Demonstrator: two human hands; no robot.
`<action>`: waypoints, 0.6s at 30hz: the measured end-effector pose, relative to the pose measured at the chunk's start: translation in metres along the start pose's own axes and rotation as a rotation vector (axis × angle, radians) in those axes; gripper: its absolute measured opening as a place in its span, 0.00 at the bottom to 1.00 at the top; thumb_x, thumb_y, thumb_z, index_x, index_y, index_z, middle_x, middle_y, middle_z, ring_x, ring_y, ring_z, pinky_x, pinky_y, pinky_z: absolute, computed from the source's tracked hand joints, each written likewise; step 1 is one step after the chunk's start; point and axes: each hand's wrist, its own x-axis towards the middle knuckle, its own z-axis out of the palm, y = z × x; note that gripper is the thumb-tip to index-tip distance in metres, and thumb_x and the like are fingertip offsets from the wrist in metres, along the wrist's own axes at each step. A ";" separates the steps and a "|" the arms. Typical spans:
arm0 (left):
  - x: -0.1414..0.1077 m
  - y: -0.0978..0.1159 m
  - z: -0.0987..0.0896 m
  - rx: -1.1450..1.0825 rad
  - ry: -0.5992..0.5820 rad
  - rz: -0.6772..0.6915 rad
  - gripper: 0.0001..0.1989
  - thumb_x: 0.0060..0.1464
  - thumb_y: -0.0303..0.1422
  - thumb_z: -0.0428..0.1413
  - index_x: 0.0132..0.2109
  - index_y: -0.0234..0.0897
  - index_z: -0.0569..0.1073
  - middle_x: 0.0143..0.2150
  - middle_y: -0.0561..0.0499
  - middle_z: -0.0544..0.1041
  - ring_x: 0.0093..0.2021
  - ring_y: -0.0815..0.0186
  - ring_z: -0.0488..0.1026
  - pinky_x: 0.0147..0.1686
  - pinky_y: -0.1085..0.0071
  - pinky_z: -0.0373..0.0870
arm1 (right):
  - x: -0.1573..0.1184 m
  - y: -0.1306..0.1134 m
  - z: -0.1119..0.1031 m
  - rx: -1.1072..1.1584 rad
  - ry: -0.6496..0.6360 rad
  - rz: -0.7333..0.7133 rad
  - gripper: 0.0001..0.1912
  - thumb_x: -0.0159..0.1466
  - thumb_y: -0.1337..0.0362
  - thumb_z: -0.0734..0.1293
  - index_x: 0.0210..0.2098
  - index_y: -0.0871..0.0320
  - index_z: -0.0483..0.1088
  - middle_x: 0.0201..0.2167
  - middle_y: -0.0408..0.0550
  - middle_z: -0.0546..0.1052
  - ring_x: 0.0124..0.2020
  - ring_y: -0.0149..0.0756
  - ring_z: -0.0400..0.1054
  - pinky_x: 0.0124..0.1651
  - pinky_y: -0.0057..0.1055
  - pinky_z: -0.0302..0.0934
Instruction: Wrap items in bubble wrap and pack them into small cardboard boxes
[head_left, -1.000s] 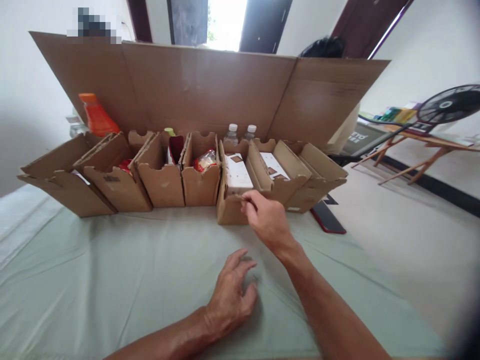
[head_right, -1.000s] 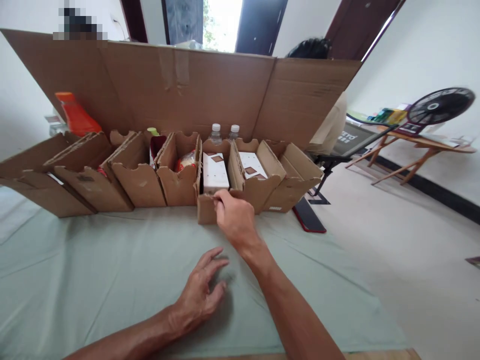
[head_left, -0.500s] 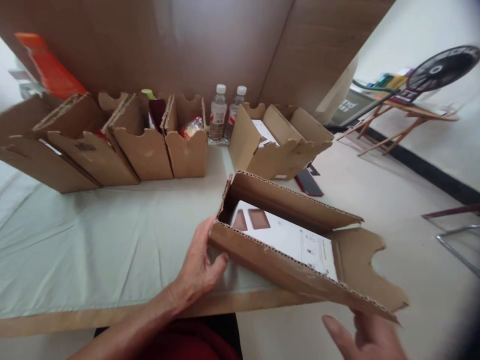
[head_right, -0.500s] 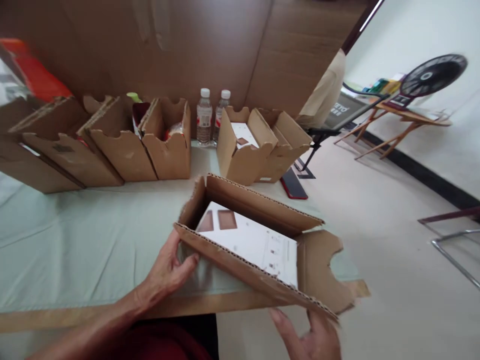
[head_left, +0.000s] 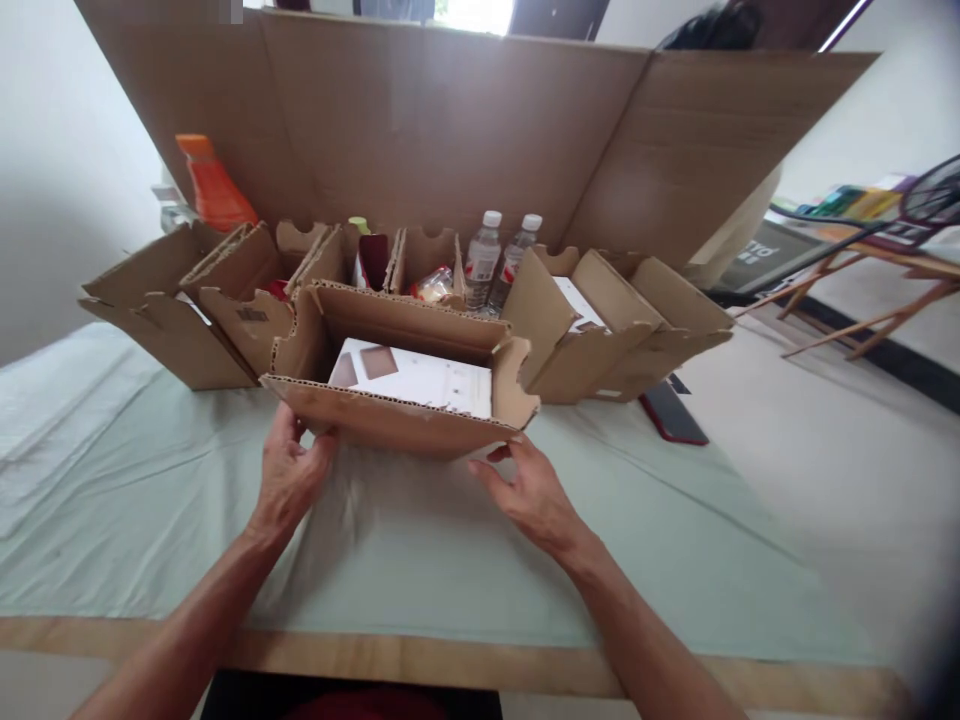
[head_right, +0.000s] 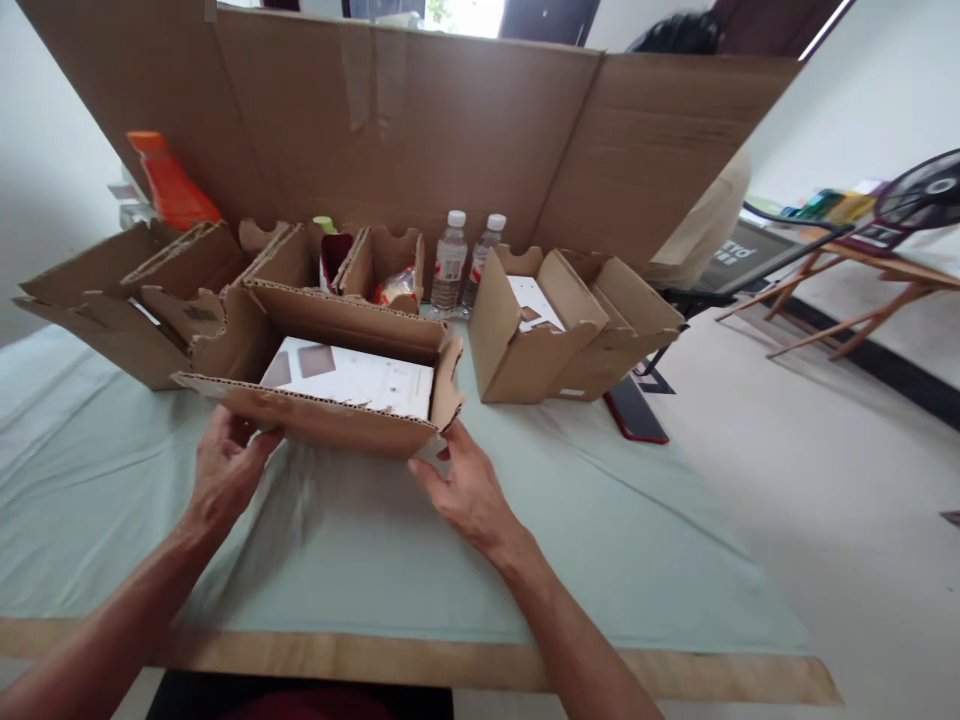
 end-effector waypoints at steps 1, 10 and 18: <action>0.004 -0.004 -0.002 0.018 -0.002 -0.009 0.22 0.48 0.35 0.58 0.52 0.37 0.71 0.43 0.50 0.77 0.41 0.61 0.74 0.37 0.70 0.70 | 0.007 0.000 0.004 0.008 -0.039 -0.002 0.22 0.64 0.57 0.66 0.57 0.56 0.68 0.50 0.54 0.79 0.38 0.42 0.75 0.37 0.38 0.73; -0.002 -0.023 0.014 0.041 -0.103 -0.024 0.30 0.50 0.33 0.55 0.62 0.35 0.68 0.49 0.44 0.76 0.45 0.58 0.74 0.34 0.69 0.71 | 0.028 -0.046 -0.060 -0.303 0.258 -0.442 0.16 0.73 0.59 0.64 0.59 0.48 0.70 0.60 0.50 0.75 0.61 0.48 0.69 0.63 0.49 0.62; -0.001 -0.019 0.009 0.082 -0.138 -0.008 0.33 0.49 0.29 0.54 0.64 0.37 0.68 0.45 0.46 0.77 0.39 0.60 0.74 0.31 0.69 0.70 | 0.107 -0.086 -0.069 -0.601 -0.182 -0.475 0.32 0.71 0.37 0.57 0.26 0.52 0.75 0.25 0.47 0.77 0.34 0.43 0.73 0.45 0.42 0.63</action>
